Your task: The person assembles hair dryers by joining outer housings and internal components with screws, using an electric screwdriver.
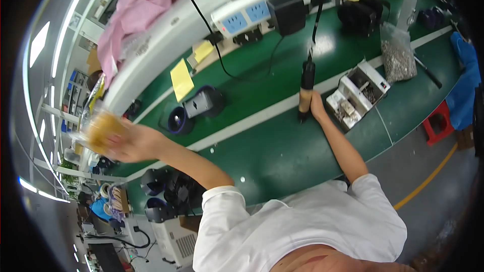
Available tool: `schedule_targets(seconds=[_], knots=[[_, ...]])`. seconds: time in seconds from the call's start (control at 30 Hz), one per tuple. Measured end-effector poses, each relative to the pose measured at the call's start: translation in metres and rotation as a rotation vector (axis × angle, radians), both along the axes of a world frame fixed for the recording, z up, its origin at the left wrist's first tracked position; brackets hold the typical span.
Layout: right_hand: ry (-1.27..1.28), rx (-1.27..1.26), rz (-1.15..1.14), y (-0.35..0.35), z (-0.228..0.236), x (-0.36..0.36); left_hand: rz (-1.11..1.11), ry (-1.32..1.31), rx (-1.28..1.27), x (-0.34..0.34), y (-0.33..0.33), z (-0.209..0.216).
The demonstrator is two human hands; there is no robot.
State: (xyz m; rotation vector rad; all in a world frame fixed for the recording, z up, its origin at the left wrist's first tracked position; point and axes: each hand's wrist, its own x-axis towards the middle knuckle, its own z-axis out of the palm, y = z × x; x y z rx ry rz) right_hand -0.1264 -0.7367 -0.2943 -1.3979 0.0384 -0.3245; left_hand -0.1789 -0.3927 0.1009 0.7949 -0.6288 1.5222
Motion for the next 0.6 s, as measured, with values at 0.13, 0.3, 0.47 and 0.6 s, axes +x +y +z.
schedule_targets(seconds=[0.13, 0.3, 0.47, 0.6], knots=[[0.006, 0.024, -0.036, -0.012, 0.002, -0.003, 0.414, 0.649, 0.618, -0.01, 0.001, -0.147], [-0.005, 0.084, -0.039, -0.004, 0.017, -0.013, -0.885, 1.728, 0.614, 0.064, 0.004, -0.223], [-0.03, 0.017, -0.067, -0.014, 0.005, -0.007, -1.467, 1.746, 0.582, 0.155, -0.052, -0.242], [-0.016, 0.023, -0.035, 0.002, 0.019, -0.016, -1.966, 1.079, 0.588, 0.267, -0.125, -0.237]])
